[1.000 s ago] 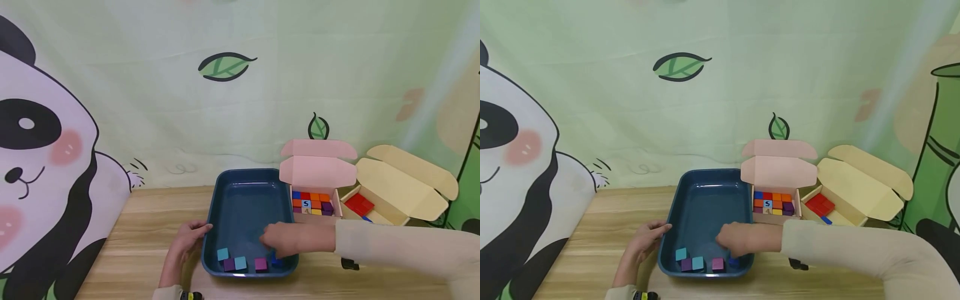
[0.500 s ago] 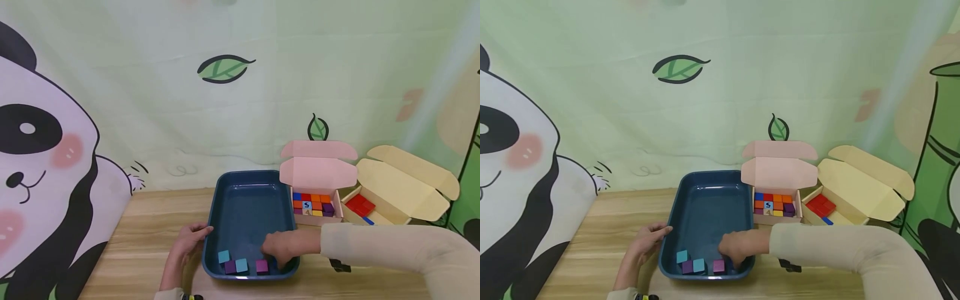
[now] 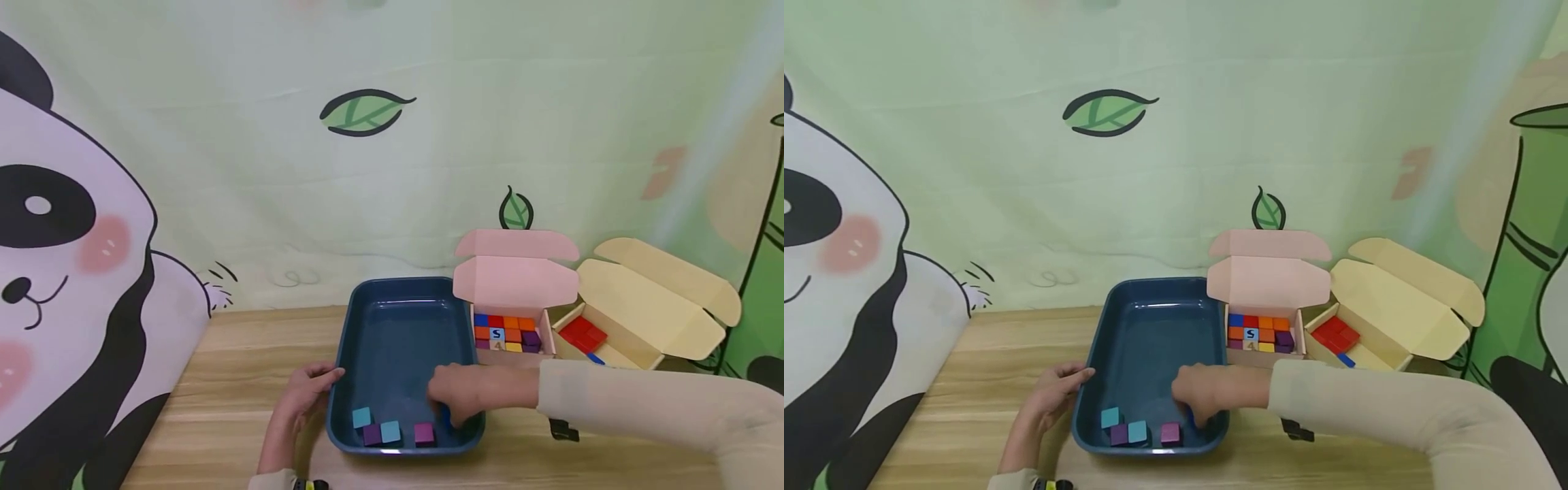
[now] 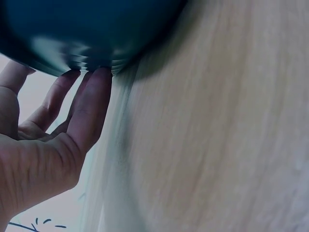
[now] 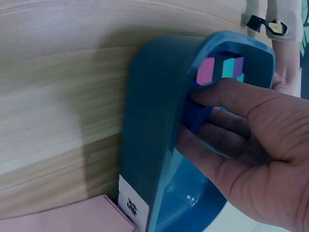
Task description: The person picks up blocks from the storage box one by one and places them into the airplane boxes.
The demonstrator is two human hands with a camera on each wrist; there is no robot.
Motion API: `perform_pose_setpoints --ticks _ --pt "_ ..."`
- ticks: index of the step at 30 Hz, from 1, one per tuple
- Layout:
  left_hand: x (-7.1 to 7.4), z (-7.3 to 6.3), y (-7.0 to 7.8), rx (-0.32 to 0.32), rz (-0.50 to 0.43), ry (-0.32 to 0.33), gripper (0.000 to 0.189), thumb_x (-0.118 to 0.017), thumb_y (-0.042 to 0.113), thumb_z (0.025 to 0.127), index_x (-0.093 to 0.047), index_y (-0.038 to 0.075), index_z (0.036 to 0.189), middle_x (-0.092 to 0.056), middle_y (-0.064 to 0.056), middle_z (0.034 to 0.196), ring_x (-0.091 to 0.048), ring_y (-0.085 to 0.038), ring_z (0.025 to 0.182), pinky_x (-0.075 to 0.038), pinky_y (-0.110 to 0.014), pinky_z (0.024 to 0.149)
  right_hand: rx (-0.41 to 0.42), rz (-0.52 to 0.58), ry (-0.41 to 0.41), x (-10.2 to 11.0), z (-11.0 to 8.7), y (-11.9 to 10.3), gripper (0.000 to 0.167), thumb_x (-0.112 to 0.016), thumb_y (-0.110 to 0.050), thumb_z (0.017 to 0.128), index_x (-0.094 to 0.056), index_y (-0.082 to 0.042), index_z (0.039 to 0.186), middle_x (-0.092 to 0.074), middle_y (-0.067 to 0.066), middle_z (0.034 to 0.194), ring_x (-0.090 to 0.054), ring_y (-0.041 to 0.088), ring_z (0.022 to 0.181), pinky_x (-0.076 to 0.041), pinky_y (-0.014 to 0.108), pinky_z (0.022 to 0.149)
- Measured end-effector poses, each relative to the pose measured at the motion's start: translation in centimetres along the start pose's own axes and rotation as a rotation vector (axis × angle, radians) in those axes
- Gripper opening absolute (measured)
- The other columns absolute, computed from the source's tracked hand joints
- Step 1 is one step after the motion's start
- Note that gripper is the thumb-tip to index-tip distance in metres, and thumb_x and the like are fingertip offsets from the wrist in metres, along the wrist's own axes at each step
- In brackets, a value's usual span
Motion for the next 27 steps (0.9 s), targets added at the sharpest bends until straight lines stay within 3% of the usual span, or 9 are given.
perform_pose_setpoints --ticks 3,11,18,24,27 --pt "0.0 0.0 0.1 0.004 0.006 0.005 0.038 -0.077 0.022 0.091 -0.070 -0.004 0.117 -0.066 -0.013 0.105 -0.064 -0.020 0.086 -0.062 -0.036 0.078 -0.043 0.029 0.022 2.2 -2.4 -1.9 0.021 -0.083 -0.010 0.084 -0.075 -0.018 0.102 -0.066 -0.004 0.092 -0.059 0.009 0.074 -0.057 0.020 0.067" --pt "-0.2 -0.7 0.5 -0.001 0.062 -0.006 0.038 -0.075 0.022 0.093 -0.068 -0.003 0.121 -0.064 -0.014 0.109 -0.065 -0.022 0.088 -0.062 -0.040 0.077 -0.007 0.061 0.150 3.6 -3.9 -0.5 0.022 -0.082 -0.015 0.086 -0.075 -0.013 0.108 -0.069 -0.002 0.095 -0.060 0.009 0.078 -0.056 0.021 0.069" --pt "-0.6 -1.4 0.9 -0.037 0.089 -0.035 0.034 -0.070 0.018 0.096 -0.064 -0.005 0.120 -0.064 -0.014 0.107 -0.061 -0.025 0.090 -0.062 -0.040 0.074 0.007 0.077 0.233 4.6 -5.6 1.0 0.021 -0.080 -0.011 0.087 -0.075 -0.010 0.107 -0.072 0.002 0.098 -0.063 0.012 0.080 -0.059 0.026 0.074" --pt "-0.3 -1.3 0.7 -0.052 0.003 -0.103 0.038 -0.062 0.013 0.099 -0.058 -0.009 0.129 -0.061 -0.019 0.118 -0.062 -0.024 0.095 -0.060 -0.040 0.079 0.038 -0.027 0.370 5.8 -7.3 2.7 0.017 -0.077 -0.007 0.086 -0.076 -0.013 0.101 -0.072 0.000 0.092 -0.060 0.014 0.080 -0.055 0.028 0.073" --pt "0.0 -1.2 0.4 -0.059 -0.058 -0.142 0.041 -0.058 0.009 0.099 -0.054 -0.009 0.135 -0.060 -0.020 0.123 -0.065 -0.023 0.098 -0.060 -0.040 0.081 0.028 -0.041 0.390 6.5 -8.0 3.8 0.017 -0.077 -0.007 0.085 -0.077 -0.011 0.102 -0.070 0.000 0.091 -0.057 0.015 0.081 -0.053 0.028 0.072"
Point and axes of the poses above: each hand's wrist, its own z-axis towards the middle knuckle, its own x-axis out of the back of the hand, y = z × x, the point moved 2 cm from there along z, towards the middle knuckle
